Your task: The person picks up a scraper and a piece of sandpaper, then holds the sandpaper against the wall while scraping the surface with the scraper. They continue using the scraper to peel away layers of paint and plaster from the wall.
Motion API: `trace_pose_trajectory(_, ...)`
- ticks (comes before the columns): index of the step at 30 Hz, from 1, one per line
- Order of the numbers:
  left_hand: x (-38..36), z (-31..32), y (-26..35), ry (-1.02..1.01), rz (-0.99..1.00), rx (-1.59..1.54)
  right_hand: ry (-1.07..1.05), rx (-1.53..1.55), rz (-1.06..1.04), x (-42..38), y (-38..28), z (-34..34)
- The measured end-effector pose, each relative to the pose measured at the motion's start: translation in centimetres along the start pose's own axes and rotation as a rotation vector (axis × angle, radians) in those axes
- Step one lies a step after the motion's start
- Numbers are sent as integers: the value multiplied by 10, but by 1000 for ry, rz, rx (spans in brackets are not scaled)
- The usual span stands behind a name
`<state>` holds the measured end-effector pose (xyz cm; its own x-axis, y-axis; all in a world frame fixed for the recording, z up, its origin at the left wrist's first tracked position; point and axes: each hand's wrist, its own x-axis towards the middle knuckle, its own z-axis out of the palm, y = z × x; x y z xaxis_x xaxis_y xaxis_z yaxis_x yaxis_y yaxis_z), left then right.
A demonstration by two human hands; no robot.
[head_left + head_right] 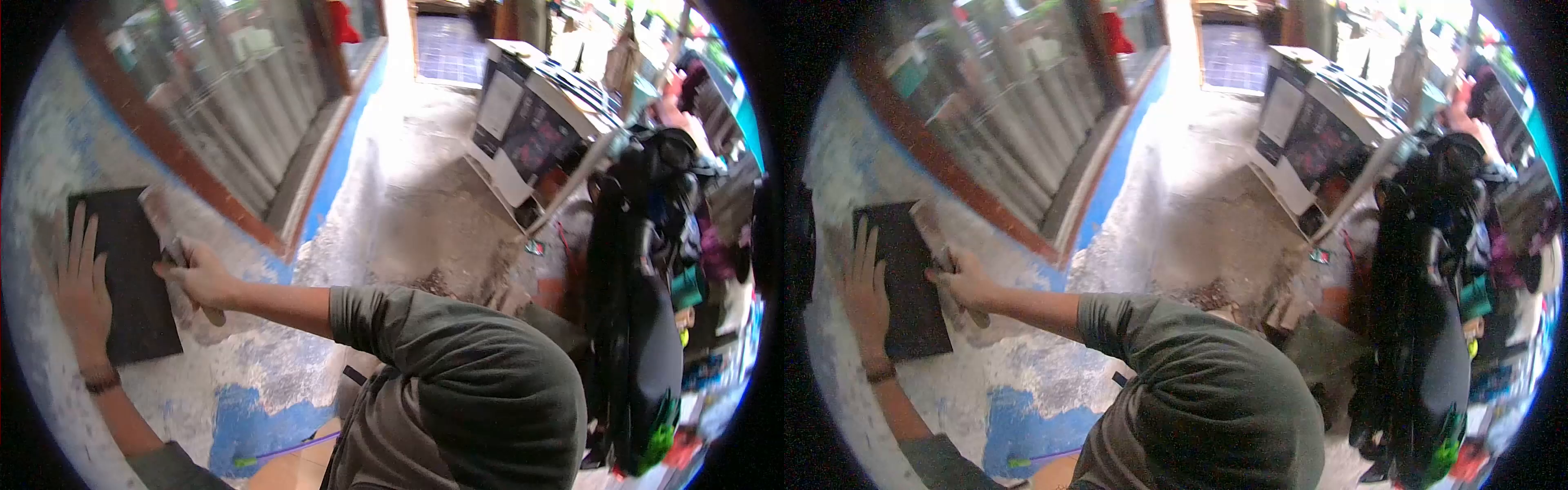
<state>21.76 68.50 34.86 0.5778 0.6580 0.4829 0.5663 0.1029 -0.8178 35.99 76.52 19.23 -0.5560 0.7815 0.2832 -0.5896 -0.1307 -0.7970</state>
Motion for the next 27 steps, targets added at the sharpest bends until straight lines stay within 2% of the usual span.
trace_pose_trajectory(1, 0, -1, 9, -22, -24, -61, -35, -35, -35, -6, -12, -13)
trace_pose_trajectory(3, -4, -4, 46, -24, -132, -80, 52, -127, -150, -14, -26, -50)
trace_pose_trajectory(5, 0, -9, 90, 52, -135, -223, 183, -207, -35, -24, -47, -99)
trace_pose_trajectory(6, -2, -9, 117, 89, -183, -411, 241, -217, 19, -34, -58, -128)
trace_pose_trajectory(7, -6, -5, 145, 124, -230, -599, 303, -331, -220, -32, -48, -170)
trace_pose_trajectory(8, -17, 3, 173, 138, -311, -720, 376, -313, -140, -48, -65, -202)
trace_pose_trajectory(9, -24, 11, 202, 146, -391, -843, 542, -307, -38, -69, -87, -229)
trace_pose_trajectory(11, -16, 12, 270, 99, -892, -1321, 739, -360, 15, -111, -121, -302)
trace_pose_trajectory(12, -15, 20, 296, 33, -976, -1326, 919, -375, 19, -130, -136, -331)
trace_pose_trajectory(13, -11, 27, 318, -31, -1062, -1326, 993, -275, -56, -152, -147, -374)
trace_pose_trajectory(15, 9, 29, 353, -54, -1087, -1367, 1258, -341, -224, -185, -175, -460)
trace_pose_trajectory(16, 20, 32, 369, -76, -1121, -1395, 1282, -515, -528, -196, -185, -520)
trace_pose_trajectory(17, 29, 40, 387, -73, -1133, -1389, 1303, -383, -533, -211, -213, -543)
trace_pose_trajectory(18, 34, 47, 403, -127, -1104, -1380, 1560, -407, -364, -211, -251, -549)
trace_pose_trajectory(19, 47, 55, 411, -173, -1061, -1374, 1386, -150, -584, -220, -271, -581)
trace_pose_trajectory(20, 66, 56, 418, -301, -1072, -1332, 1537, -259, -639, -215, -298, -600)
trace_pose_trajectory(21, 81, 61, 428, -302, -1066, -1325, 1526, -296, -748, -223, -316, -652)
trace_pose_trajectory(22, 97, 70, 439, -316, -1064, -1415, 1604, -135, -764, -219, -342, -665)
trace_pose_trajectory(23, 115, 78, 447, -329, -1059, -1511, 1658, -127, -845, -218, -361, -697)
trace_pose_trajectory(24, 130, 78, 448, -431, -965, -1509, 1717, -65, -822, -217, -381, -710)
trace_pose_trajectory(25, 141, 74, 451, -443, -967, -1505, 1668, -50, -949, -228, -394, -775)
trace_pose_trajectory(27, 162, 75, 457, -528, -955, -1628, 1795, 43, -797, -219, -431, -762)
